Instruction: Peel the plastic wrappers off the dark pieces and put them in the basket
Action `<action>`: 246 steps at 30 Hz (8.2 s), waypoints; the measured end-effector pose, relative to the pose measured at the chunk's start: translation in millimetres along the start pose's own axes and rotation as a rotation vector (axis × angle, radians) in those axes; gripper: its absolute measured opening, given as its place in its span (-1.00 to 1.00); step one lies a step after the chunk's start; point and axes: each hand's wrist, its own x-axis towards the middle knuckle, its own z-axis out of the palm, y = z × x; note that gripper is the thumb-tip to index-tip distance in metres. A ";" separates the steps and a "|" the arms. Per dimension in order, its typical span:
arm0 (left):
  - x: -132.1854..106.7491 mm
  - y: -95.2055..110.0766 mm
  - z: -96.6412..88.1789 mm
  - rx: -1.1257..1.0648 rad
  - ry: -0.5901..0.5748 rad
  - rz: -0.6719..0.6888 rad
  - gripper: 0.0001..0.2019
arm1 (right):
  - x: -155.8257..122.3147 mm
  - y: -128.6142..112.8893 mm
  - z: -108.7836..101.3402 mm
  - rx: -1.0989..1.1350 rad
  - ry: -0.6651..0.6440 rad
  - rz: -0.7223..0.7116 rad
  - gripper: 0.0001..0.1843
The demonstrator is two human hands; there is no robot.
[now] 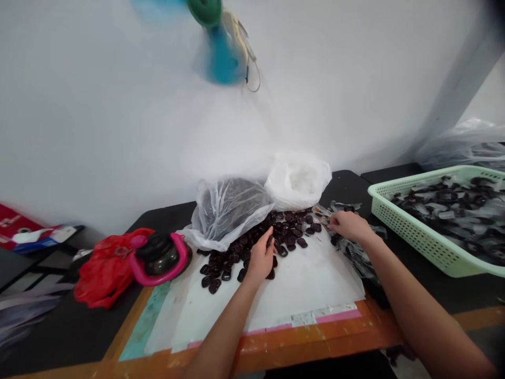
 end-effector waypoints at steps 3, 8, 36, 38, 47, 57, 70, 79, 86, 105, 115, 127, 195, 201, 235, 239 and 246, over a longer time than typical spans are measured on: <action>-1.2 6.1 1.3 -0.321 -0.024 -0.178 -0.57 | -0.7 -6.0 -0.5 0.485 -0.017 -0.130 -0.75; -5.0 15.8 -0.4 -0.601 -0.124 -0.350 -0.54 | -11.7 -35.6 2.5 1.124 -0.137 -0.174 -0.58; -4.4 15.2 -1.6 -0.795 -0.139 -0.400 -0.59 | -27.6 -63.9 32.7 0.092 -0.007 -0.741 -0.87; -5.5 15.8 -0.4 -0.755 -0.102 -0.364 -0.67 | -27.9 -66.4 31.0 0.158 0.014 -0.698 -0.91; -7.2 18.2 0.1 -0.692 -0.107 -0.310 -0.68 | -36.3 -86.7 30.8 0.969 -0.206 -0.475 -0.72; -7.9 17.2 2.5 -0.672 -0.138 -0.288 -0.71 | -37.6 -90.3 36.2 1.218 -0.331 -0.371 -0.62; -17.5 29.6 0.2 0.246 -0.255 0.319 -0.77 | -31.2 -85.8 37.8 1.243 -0.180 -0.241 -0.63; -34.8 42.5 6.8 0.493 -0.807 0.398 -0.77 | -26.2 -81.2 36.9 1.329 -0.106 -0.164 -0.62; -16.4 24.3 7.3 0.003 -0.249 0.011 -0.81 | -34.1 -84.1 33.3 1.313 -0.334 -0.326 -0.66; -8.0 17.0 10.1 -0.587 -0.020 -0.111 -0.77 | -46.5 -104.9 46.4 1.157 -0.226 -0.308 -0.72; -6.7 16.6 6.0 -0.520 -0.047 -0.019 -0.82 | -46.3 -104.2 41.9 1.170 -0.188 -0.323 -0.71; -11.7 21.3 6.0 -0.324 -0.041 0.097 -0.83 | -45.0 -99.4 37.3 1.175 -0.192 -0.317 -0.73; -11.0 18.7 0.7 -0.077 0.090 0.249 -0.95 | -51.4 -107.2 45.5 1.134 -0.178 -0.440 -0.73; -15.1 23.4 2.4 0.043 0.054 0.365 -0.94 | -53.9 -104.7 45.5 1.029 -0.149 -0.562 -0.67; -8.1 26.3 -0.6 -0.451 0.038 0.132 -0.84 | -49.0 -107.7 56.3 1.070 0.164 -0.517 -0.87; -15.4 28.1 13.2 -0.610 -0.081 0.037 -0.67 | -47.5 -110.0 57.5 1.377 0.058 -0.411 -0.79; -16.6 24.7 18.7 -0.700 -0.084 0.013 -0.73 | -57.7 -117.9 52.2 1.688 -0.308 -0.232 -0.70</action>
